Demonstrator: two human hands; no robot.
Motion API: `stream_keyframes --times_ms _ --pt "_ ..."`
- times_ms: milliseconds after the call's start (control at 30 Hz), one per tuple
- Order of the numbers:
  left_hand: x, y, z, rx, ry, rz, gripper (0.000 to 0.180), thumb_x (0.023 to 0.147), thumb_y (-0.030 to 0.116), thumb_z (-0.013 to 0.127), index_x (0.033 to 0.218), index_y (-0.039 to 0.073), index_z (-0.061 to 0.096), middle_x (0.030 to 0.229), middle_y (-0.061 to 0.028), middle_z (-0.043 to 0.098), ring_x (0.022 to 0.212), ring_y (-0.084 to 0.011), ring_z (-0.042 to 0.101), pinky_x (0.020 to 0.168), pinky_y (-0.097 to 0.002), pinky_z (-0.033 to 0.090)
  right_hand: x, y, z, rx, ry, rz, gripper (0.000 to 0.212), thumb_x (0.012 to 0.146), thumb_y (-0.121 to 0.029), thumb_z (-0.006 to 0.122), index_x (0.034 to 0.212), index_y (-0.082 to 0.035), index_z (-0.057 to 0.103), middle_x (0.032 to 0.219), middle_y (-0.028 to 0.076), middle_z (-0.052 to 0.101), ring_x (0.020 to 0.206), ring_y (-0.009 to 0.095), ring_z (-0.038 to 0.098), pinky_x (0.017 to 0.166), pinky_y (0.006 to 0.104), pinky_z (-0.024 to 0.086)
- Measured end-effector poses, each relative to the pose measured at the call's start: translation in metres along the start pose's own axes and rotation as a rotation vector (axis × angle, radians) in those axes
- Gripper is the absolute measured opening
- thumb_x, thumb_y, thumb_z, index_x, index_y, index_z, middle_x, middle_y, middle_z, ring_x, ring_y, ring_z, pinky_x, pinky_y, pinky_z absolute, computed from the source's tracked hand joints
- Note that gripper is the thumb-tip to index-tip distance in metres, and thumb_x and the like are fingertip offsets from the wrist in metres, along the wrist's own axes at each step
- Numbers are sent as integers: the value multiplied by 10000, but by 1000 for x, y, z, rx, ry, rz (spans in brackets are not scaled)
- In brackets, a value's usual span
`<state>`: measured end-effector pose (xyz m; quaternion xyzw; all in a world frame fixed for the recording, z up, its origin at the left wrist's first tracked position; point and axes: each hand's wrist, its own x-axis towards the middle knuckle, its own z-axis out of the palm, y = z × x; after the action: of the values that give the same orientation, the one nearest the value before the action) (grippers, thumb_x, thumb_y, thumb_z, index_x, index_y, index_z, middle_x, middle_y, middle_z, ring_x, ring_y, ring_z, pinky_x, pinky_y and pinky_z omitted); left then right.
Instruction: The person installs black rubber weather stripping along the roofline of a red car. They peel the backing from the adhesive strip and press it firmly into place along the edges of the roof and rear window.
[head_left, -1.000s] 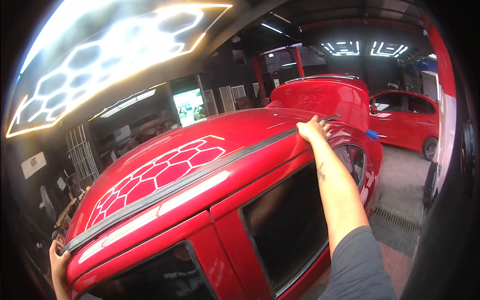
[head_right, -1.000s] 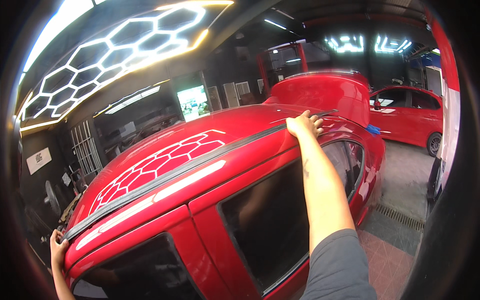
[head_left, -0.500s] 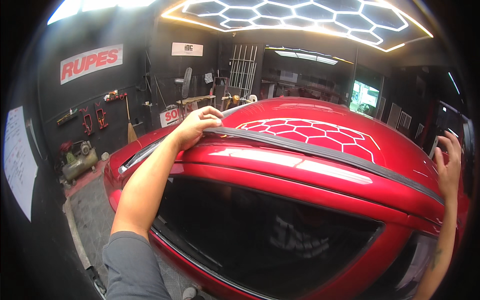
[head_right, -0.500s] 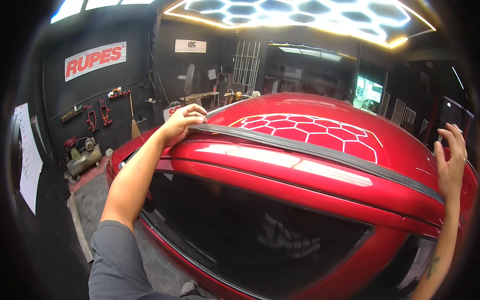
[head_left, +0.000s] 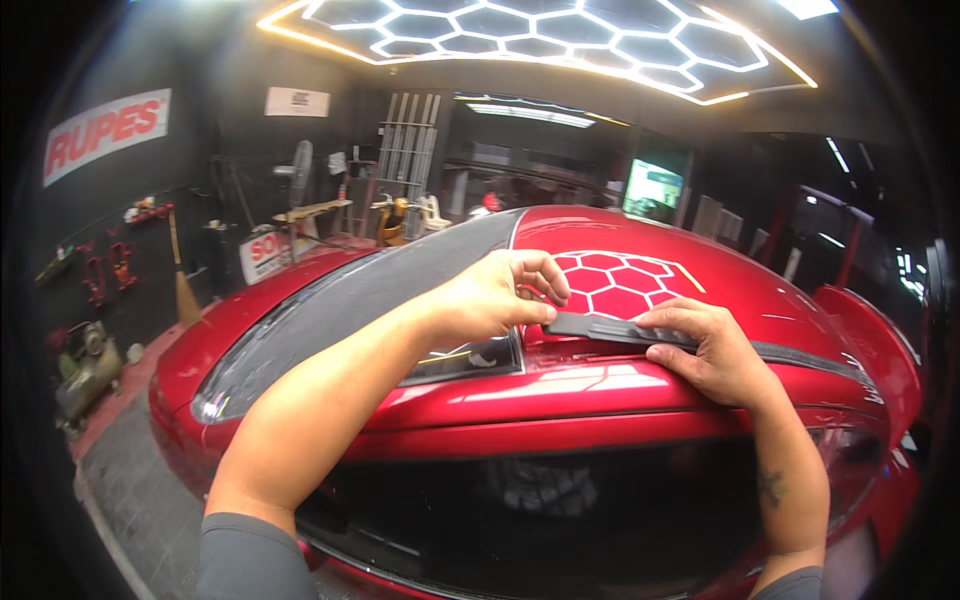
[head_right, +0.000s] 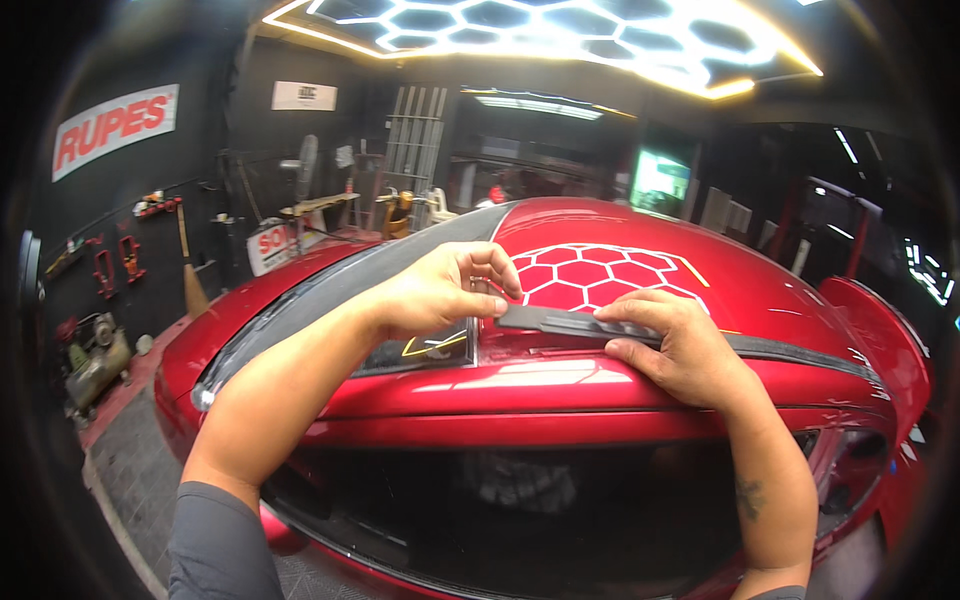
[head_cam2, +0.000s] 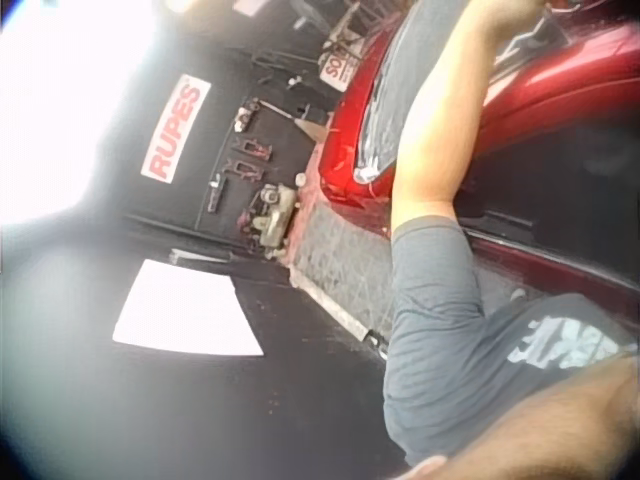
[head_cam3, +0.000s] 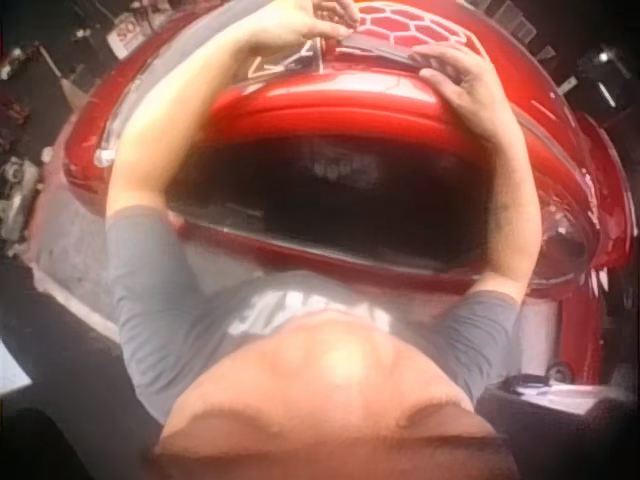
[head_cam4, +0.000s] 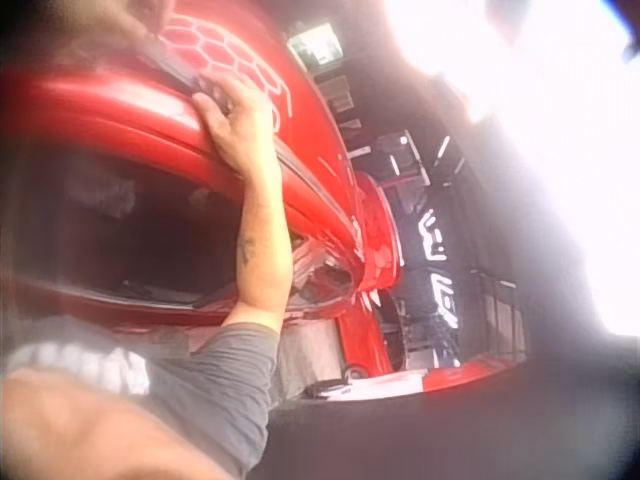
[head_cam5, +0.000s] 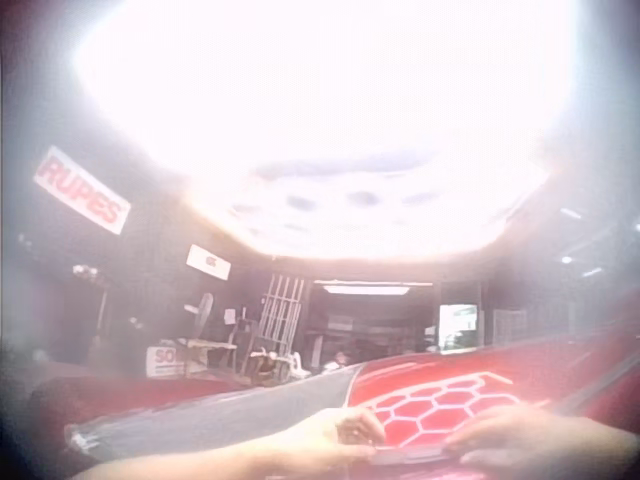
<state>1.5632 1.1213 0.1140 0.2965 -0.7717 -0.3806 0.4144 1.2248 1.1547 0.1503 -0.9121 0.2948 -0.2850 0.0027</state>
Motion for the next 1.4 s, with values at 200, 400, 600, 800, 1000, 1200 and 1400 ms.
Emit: stream_keyframes --times_ms 200,400,600,800,1000,1200,1400 --pt "-3 -15 -15 -76 -168 95 264 1006 -65 708 1247 37 743 1218 -52 755 1121 -133 690 1011 -347 582 8 -5 11 -199 30 -11 242 1019 -49 770 1256 -30 816 1185 148 821 1143 336 763 1021 442 601" --pt "-17 -40 -7 -120 -120 198 340 1035 13 789 1374 6 764 1206 -63 797 1087 -105 729 991 -302 606 7 -8 22 -182 120 34 202 1025 -11 744 1199 -48 839 1094 148 831 1067 328 772 964 436 611" --pt "-29 -31 2 -5 6 200 313 1064 75 801 1363 -17 794 1196 -85 828 1107 -142 758 1007 -316 612 3 -4 28 -216 202 25 187 1011 -23 771 1173 -77 847 1065 124 836 1009 315 777 897 425 603" --pt "-31 -35 1 65 50 248 304 1073 111 792 1347 -20 808 1179 -123 851 1084 -139 769 978 -313 617 2 -1 33 -159 247 -33 165 1012 4 768 1162 -20 833 1061 161 847 987 316 819 885 381 650" --pt "-32 -36 6 45 48 245 287 1084 92 777 1349 -16 807 1189 -119 851 1095 -142 768 1011 -321 620 -3 3 32 -106 232 -10 176 1011 9 768 1172 -18 833 1063 162 846 991 303 817 896 378 646" --pt "-35 -32 7 75 54 235 264 1080 79 784 1320 -30 805 1196 -98 840 1113 -141 760 1040 -326 610 -5 4 31 -100 226 -15 216 982 31 780 1172 -42 853 1038 157 843 943 291 793 837 392 626" --pt "-36 -35 6 113 68 263 261 1071 67 790 1316 -20 808 1179 -98 839 1101 -139 759 1034 -326 610 -4 3 32 -104 230 -14 197 984 -3 799 1162 -51 868 1023 143 847 931 272 783 828 384 618"
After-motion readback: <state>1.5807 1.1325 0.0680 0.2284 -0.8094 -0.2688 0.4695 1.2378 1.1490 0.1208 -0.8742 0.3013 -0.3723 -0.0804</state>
